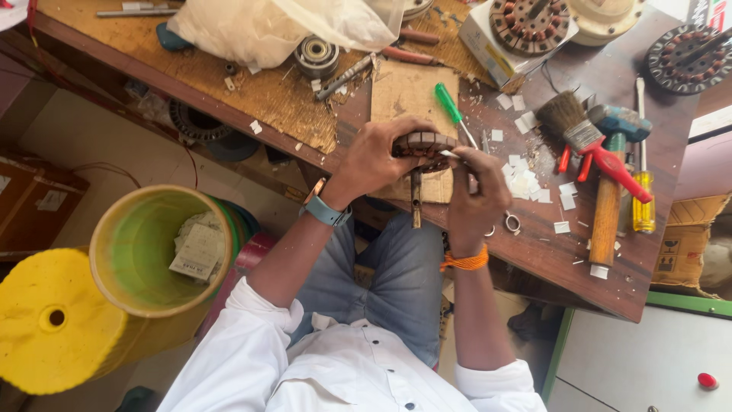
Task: The person cuts small white rectangular pieces with scissors and inserts them into slots on a circular copper-wound component. They use a green screwdriver to press the pieces into place and repeat the process several times.
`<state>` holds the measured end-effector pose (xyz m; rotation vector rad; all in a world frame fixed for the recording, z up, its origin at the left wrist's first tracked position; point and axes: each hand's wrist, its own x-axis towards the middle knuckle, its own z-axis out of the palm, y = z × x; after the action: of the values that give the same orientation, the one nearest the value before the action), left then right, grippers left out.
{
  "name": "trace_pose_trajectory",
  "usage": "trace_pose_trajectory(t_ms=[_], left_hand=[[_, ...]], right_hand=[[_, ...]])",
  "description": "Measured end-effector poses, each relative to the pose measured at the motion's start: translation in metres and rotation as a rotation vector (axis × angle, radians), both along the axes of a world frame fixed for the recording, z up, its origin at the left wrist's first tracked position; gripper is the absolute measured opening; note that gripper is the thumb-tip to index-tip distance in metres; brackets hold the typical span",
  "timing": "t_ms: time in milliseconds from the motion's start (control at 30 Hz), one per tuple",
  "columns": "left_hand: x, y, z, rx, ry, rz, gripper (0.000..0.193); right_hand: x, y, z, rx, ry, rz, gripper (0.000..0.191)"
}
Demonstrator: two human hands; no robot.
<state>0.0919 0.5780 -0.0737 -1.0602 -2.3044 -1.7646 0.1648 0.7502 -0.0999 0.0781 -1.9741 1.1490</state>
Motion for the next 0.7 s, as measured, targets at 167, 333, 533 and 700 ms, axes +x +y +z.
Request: trace_pose_trajectory(t_ms=[167,333,533,700], left_hand=[[-0.005,-0.001,0.005,-0.047,-0.013,0.038,0.043],[-0.014,0.0,0.01,-0.1,0.011,0.041,0.043],[-0.013,0.007,0.013,-0.114,-0.032,0.075,0.052],[-0.014,0.011,0.003,-0.082,-0.085,0.162,0.036]], right_hand=[[-0.001,-0.017,0.002,0.173,0.134,-0.004,0.017],[-0.01,-0.027,0.003,0.248,0.166,-0.087,0.02],[-0.019,-0.026,-0.014,0.006,0.075,-0.021,0.016],[-0.016,-0.013,-0.019,-0.153,-0.067,0.16,0.01]])
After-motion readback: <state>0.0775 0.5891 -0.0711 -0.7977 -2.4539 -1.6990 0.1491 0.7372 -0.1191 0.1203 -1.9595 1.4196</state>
